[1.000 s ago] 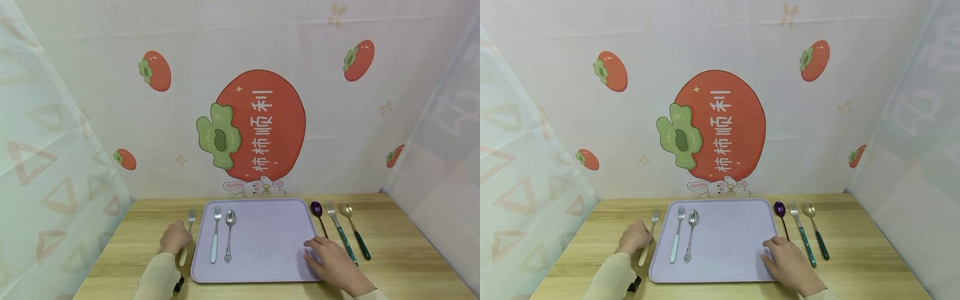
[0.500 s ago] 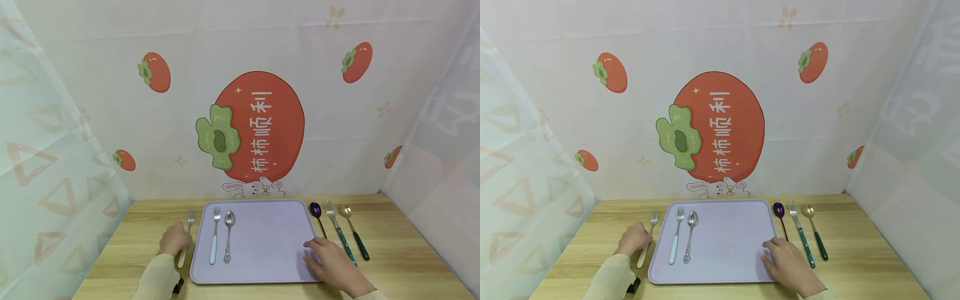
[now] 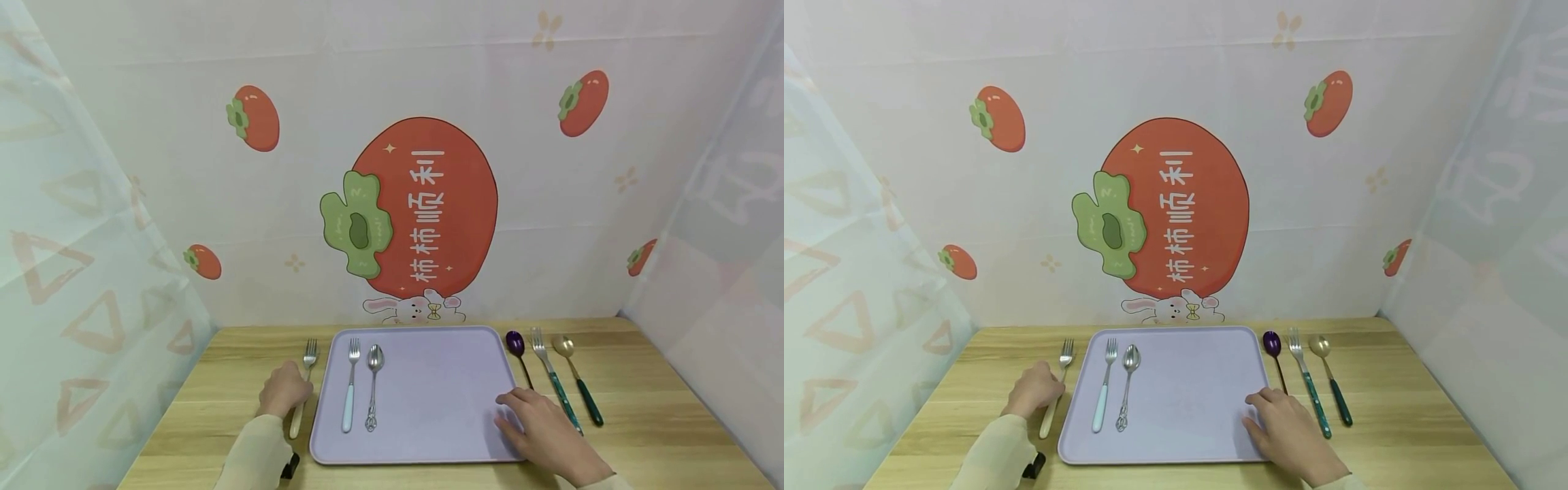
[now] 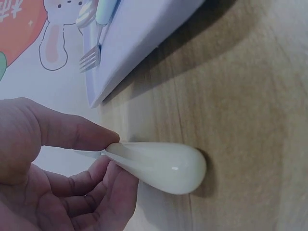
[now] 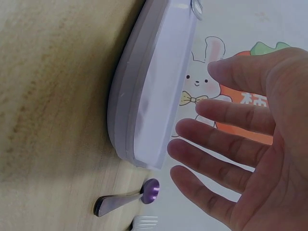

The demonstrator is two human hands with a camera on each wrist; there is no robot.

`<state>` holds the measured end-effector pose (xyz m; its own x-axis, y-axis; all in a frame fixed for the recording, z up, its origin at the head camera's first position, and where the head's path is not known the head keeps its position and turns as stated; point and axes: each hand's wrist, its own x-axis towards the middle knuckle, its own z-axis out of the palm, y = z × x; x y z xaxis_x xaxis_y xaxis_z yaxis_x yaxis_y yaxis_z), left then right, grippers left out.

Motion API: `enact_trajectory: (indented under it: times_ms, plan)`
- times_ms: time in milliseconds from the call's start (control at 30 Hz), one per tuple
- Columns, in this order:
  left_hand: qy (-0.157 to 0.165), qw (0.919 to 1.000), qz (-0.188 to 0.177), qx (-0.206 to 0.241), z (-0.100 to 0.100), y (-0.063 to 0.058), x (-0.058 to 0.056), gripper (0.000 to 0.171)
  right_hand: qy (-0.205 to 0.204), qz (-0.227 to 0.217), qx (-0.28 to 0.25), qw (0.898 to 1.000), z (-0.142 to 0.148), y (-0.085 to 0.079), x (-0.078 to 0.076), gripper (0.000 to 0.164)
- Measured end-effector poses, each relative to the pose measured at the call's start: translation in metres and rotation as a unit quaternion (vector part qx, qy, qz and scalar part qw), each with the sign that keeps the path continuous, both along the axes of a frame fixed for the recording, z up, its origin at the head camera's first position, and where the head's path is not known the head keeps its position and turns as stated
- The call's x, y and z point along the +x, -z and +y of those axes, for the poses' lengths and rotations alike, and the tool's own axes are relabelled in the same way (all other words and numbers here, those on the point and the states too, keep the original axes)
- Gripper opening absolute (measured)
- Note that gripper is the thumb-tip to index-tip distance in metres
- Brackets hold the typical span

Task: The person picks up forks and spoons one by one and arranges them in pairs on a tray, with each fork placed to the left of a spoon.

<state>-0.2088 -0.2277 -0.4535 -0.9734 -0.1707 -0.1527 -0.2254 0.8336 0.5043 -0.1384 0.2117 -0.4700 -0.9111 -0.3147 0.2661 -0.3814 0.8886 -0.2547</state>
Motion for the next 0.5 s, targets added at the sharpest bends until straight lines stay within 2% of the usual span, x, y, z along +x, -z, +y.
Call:
enact_trajectory:
  times_ms: [500]
  plan:
    - [-0.001,0.9998,0.009,0.02,-0.0007,-0.0032,0.0021,0.01,-0.009,0.014,0.003,1.0,0.0013,0.0006,0.0011,0.02]
